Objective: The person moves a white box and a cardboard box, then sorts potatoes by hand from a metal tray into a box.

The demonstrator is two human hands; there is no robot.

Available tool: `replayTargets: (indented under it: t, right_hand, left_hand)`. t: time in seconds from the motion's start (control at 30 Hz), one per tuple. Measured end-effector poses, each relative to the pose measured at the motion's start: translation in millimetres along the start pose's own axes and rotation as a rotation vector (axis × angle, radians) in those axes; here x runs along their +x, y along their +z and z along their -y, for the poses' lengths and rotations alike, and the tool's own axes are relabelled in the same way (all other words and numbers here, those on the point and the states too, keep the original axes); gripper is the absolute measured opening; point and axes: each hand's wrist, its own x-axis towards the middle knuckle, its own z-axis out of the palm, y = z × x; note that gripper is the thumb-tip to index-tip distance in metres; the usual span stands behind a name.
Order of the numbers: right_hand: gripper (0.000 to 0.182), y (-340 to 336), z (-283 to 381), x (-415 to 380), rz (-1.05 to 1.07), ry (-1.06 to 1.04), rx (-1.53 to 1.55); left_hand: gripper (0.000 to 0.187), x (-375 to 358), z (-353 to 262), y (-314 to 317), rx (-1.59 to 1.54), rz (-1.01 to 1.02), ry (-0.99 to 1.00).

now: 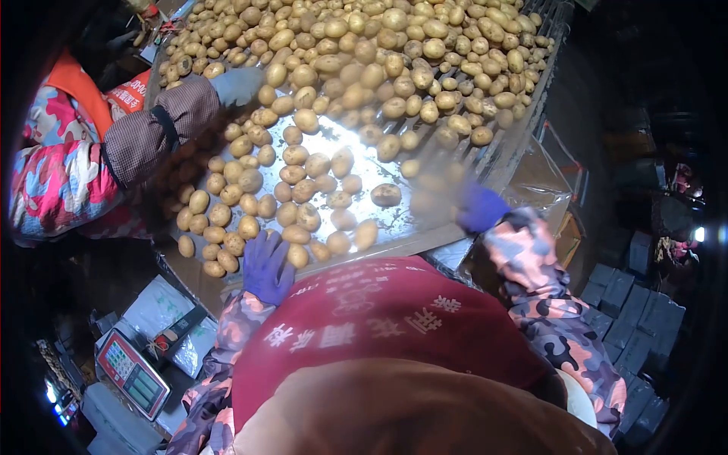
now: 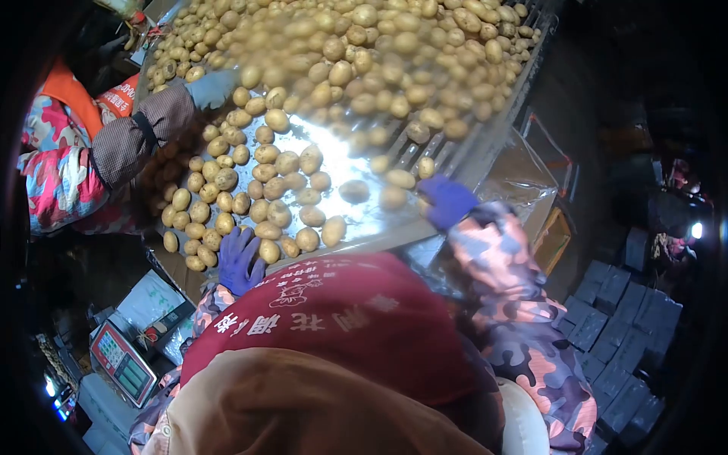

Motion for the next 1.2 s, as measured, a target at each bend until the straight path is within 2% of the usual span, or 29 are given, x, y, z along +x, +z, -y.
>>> replayTargets:
  t: [0.07,0.17,0.23,0.3,0.33,0.4,0.43,0.53,0.6,0.67,0.7,0.77,0.9,1.0,1.07,1.1,1.13,1.2]
  right_hand:
    - [0.036,42.5,-23.1,9.3,-0.056,-0.013,0.172]
    - [0.034,83.5,-48.5,29.4,-0.054,0.084,0.898]
    - [0.034,97.1,-53.5,37.9,-0.091,0.122,1.217]
    - [0.034,97.6,-56.1,37.3,-0.209,0.026,0.811]
    - [0.034,94.1,-57.4,36.4,-0.24,-0.048,0.416]
    - [0.034,87.8,-60.1,36.3,-0.221,-0.116,0.061]
    - [0.035,79.0,-53.8,37.4,-0.18,-0.117,0.1]
    - [0.036,68.7,-42.7,40.8,-0.236,-0.168,0.271]
    - [0.035,53.9,-34.5,37.7,-0.246,-0.058,0.443]
    - [0.035,11.7,11.2,17.2,-0.171,0.214,0.653]
    - [0.033,5.0,12.8,17.9,-0.194,0.144,0.993]
    - [0.034,-3.2,18.0,23.9,-0.391,-0.074,1.055]
    - [0.043,-33.4,34.1,29.8,-0.294,-0.346,1.859]
    - [0.05,-35.3,46.3,34.2,-0.15,-0.484,2.027]
    - [0.048,-31.0,61.5,24.5,-0.185,-0.404,1.858]
    - [0.046,-27.3,68.2,16.4,-0.213,-0.359,1.78]
    - [0.045,-23.6,72.4,6.1,-0.252,-0.309,1.706]
    - [0.043,-16.6,64.9,-12.4,-0.304,-0.232,1.688]
  left_hand:
    - [0.047,-2.4,1.8,1.8,0.008,-0.021,0.013]
    - [0.047,-4.2,3.5,3.6,0.021,-0.051,0.042]
    - [0.047,-2.7,3.2,1.5,0.02,-0.05,0.06]
    - [0.047,-1.6,2.1,0.9,0.016,-0.055,0.069]
    - [0.047,-0.8,0.5,0.4,0.015,-0.066,0.072]
    - [0.047,-0.2,-2.3,-1.0,0.015,-0.087,0.077]
    - [0.047,-0.7,-2.8,-0.9,0.017,-0.093,0.078]
    - [0.047,-2.3,-2.0,-0.8,0.02,-0.108,0.082]
    - [0.047,-3.6,-0.8,0.5,0.016,-0.105,0.075]
    - [0.046,-2.3,-4.8,-2.3,0.015,-0.093,0.048]
    - [0.046,-1.9,-5.9,-3.1,0.012,-0.084,0.038]
    - [0.045,-3.1,-6.7,-4.2,0.012,-0.071,0.023]
    - [0.043,-3.9,-5.5,-1.3,0.033,-0.05,0.032]
    - [0.039,-3.8,-3.1,-0.8,0.076,-0.042,0.083]
    - [0.037,-1.4,-2.8,-2.1,0.123,-0.048,0.136]
    - [0.038,4.0,-4.5,-9.1,0.257,-0.032,0.318]
    - [0.041,4.1,-1.5,-8.0,0.256,-0.019,0.37]
    - [0.045,-26.8,41.0,24.5,0.128,0.01,0.199]
